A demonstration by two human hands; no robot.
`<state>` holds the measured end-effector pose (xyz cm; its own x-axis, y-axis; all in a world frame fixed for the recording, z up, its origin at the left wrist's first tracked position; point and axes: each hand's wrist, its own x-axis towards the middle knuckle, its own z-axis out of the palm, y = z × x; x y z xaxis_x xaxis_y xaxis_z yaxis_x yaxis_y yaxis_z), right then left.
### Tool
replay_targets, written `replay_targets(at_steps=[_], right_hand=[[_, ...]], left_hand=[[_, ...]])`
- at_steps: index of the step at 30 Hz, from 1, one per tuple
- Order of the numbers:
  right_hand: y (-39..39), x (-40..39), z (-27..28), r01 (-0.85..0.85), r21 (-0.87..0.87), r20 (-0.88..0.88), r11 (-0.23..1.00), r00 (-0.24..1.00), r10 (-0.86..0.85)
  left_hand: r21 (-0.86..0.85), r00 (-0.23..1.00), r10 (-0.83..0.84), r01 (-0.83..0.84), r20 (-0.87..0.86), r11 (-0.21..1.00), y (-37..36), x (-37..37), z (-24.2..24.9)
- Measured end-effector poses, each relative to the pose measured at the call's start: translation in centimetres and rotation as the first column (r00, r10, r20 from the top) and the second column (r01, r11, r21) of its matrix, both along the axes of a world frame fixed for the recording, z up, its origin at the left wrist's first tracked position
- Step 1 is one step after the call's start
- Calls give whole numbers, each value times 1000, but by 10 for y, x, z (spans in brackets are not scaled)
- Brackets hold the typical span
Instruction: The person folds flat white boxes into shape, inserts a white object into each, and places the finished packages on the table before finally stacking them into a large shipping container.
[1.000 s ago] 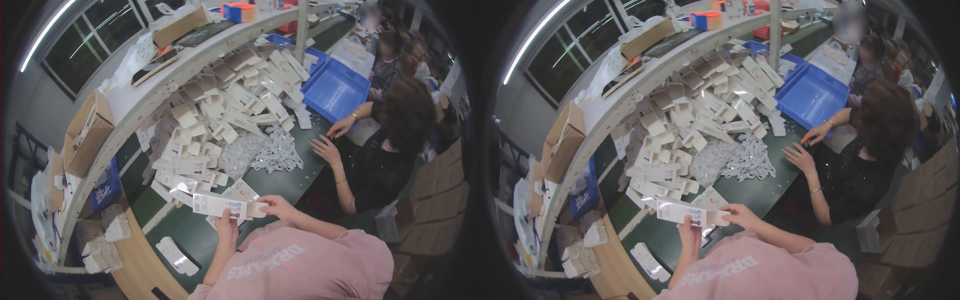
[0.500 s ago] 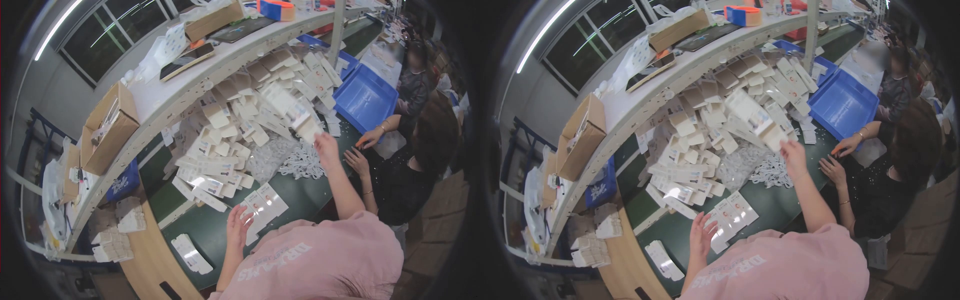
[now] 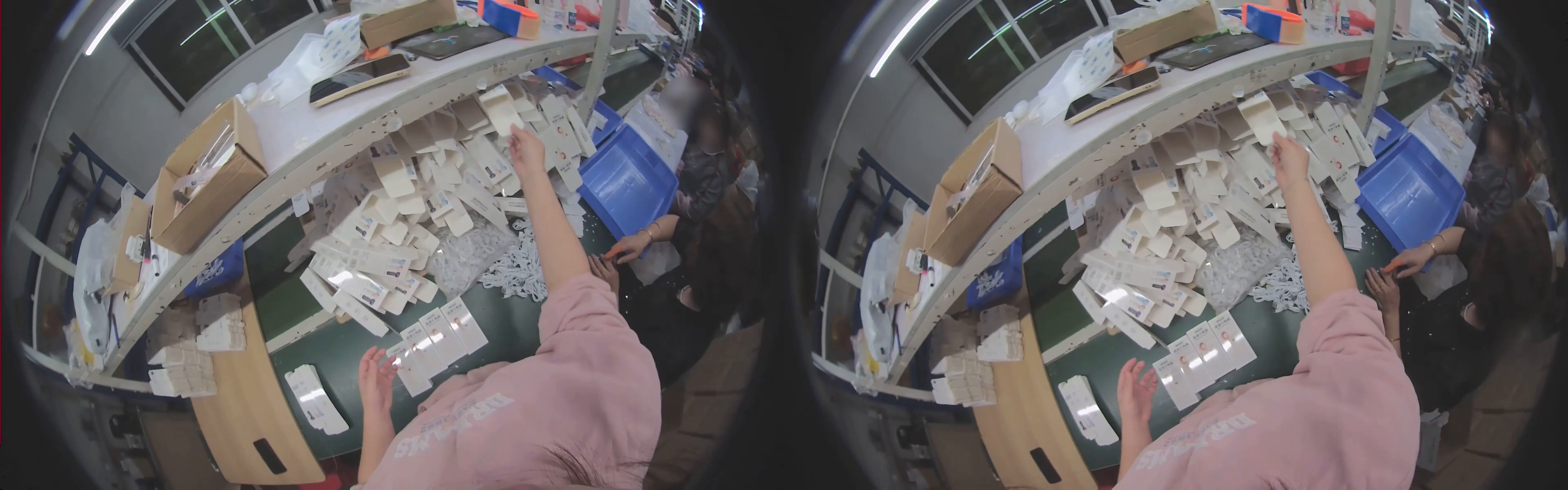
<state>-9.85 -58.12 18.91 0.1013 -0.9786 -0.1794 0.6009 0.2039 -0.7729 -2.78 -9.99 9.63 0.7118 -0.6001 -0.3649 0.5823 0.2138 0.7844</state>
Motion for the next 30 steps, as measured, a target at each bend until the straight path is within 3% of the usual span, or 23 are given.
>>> replay_targets(at_steps=[9,12,14,15,17,18,20,21,23,24,27,30], right_hand=[[-24,53,0,-100,82,34,992,995,98],[-16,52,0,-133,91,11,987,991,132],[-12,47,-5,-205,59,16,977,979,205],[-8,42,-6,-218,51,13,975,976,218],[7,31,-6,-305,29,-50,952,951,306],[13,28,-16,-323,26,-69,946,944,324],[24,22,-57,-311,48,-183,949,931,314],[36,13,-74,-280,44,-212,959,935,283],[76,-18,-103,-376,144,-252,915,880,401],[96,-37,-115,-358,163,-263,919,882,391],[171,-79,-147,-318,480,-255,818,842,476],[233,-116,-182,-247,672,-295,698,775,558]], left_hand=[[87,984,172,-168,-40,982,24,14,-17],[197,979,194,-202,57,959,39,23,-24],[354,919,177,-307,353,884,54,35,-39],[385,894,157,-332,420,861,63,43,-47],[559,603,-195,-504,773,658,87,63,-62],[573,506,-302,-555,808,603,101,71,-70],[765,577,-550,-613,604,197,131,83,-86],[779,580,-606,-617,544,109,143,88,-94],[853,732,-592,-504,338,-136,160,95,-115],[862,738,-610,-478,289,-170,161,98,-121],[920,827,-556,-280,86,-274,165,97,-123],[903,850,-485,-355,205,-241,166,93,-111]])
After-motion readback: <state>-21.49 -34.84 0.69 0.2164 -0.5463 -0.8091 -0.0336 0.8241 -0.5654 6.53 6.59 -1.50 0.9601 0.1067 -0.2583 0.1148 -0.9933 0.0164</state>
